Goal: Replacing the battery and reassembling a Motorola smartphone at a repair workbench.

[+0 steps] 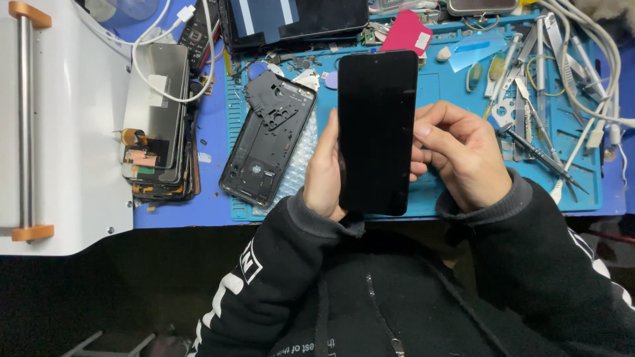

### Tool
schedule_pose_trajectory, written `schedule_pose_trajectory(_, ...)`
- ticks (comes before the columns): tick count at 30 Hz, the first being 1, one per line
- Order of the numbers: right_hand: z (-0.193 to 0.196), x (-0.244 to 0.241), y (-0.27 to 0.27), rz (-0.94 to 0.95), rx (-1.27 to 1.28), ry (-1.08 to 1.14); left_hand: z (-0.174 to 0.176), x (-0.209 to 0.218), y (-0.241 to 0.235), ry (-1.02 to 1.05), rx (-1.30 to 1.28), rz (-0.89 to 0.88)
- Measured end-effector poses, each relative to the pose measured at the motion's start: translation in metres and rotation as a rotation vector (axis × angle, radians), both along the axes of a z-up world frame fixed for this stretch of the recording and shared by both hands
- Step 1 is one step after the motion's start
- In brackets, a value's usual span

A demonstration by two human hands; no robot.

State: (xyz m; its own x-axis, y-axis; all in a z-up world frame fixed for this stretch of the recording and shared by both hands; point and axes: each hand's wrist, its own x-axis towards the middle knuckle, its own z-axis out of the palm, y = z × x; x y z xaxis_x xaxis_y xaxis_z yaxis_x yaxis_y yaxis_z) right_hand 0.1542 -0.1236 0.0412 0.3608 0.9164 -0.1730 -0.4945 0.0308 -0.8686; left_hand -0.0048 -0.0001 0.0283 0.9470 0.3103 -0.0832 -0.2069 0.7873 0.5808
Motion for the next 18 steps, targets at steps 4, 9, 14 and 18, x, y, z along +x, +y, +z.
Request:
schedule_pose_trajectory(4, 0.002, 0.002, -0.001, 0.024, 0.008, -0.007, 0.0, -0.001, -0.001, -0.003, -0.038, -0.028)
schedule_pose_trajectory(9, -0.002, 0.004, -0.002, 0.01, 0.003, -0.041, -0.003, -0.001, -0.002, -0.037, -0.023, -0.012)
schedule_pose_trajectory(14, 0.003, -0.005, -0.005, -0.136, -0.01, -0.461, -0.008, 0.0, 0.0, -0.029, -0.003, 0.023)
schedule_pose_trajectory(18, 0.021, -0.015, -0.015, -0.219, 0.137, -1.251, -0.019, 0.003, 0.0, -0.027, -0.112, 0.089)
